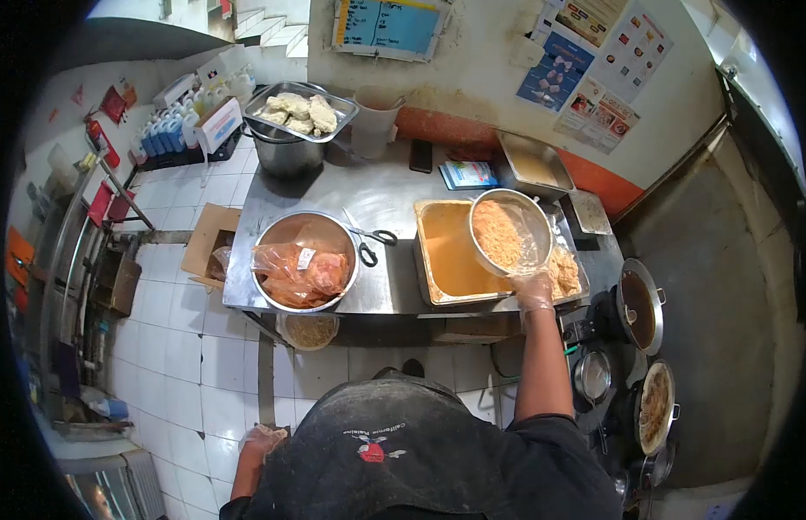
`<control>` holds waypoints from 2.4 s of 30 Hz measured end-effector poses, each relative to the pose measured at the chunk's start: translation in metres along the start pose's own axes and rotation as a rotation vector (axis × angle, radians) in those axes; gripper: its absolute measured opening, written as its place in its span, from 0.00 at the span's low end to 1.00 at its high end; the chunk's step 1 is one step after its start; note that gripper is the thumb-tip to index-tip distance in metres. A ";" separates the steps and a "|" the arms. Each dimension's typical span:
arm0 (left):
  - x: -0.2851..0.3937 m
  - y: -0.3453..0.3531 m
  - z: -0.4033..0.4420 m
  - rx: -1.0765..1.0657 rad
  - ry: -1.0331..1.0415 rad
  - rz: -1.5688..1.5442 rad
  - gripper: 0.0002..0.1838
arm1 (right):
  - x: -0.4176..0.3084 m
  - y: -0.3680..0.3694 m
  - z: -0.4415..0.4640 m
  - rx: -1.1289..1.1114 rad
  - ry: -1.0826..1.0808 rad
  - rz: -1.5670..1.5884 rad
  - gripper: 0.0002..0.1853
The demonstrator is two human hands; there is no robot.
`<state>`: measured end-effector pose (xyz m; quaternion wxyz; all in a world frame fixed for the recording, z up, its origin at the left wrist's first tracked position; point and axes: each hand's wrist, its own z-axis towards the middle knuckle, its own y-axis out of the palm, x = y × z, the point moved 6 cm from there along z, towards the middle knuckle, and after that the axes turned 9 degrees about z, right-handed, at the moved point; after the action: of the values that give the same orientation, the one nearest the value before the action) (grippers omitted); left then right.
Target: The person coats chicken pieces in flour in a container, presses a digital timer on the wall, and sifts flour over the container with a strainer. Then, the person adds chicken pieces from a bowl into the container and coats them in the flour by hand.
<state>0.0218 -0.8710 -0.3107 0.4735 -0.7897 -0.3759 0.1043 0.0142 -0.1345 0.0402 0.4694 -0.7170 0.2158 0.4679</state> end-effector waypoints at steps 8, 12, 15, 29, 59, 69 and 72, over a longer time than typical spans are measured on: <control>-0.009 0.039 0.010 0.002 -0.069 -0.044 0.19 | -0.001 0.007 0.010 -0.105 -0.139 -0.081 0.23; -0.019 0.047 0.007 0.062 -0.023 -0.064 0.22 | -0.011 -0.001 -0.002 -0.161 -0.086 -0.115 0.25; -0.014 0.042 0.002 0.006 -0.076 -0.108 0.23 | 0.042 0.011 0.041 -0.172 -0.165 0.040 0.25; -0.019 0.056 0.003 -0.019 -0.273 -0.521 0.28 | -0.008 0.006 -0.011 -0.046 -0.075 0.132 0.22; -0.002 0.028 -0.006 -0.019 -0.096 -0.052 0.16 | 0.004 0.008 0.010 -0.199 -0.066 -0.082 0.17; 0.014 -0.010 -0.047 0.016 -0.436 -0.598 0.25 | -0.108 0.107 -0.128 -0.651 -0.520 -0.008 0.28; 0.026 0.011 -0.061 -0.052 -0.448 -0.503 0.30 | -0.121 0.185 -0.208 -1.083 -0.656 -0.134 0.49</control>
<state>0.0770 -0.8966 -0.2828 0.3698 -0.6415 -0.6562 0.1456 -0.0838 -0.4180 0.0839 0.1103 -0.6842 -0.2515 0.6756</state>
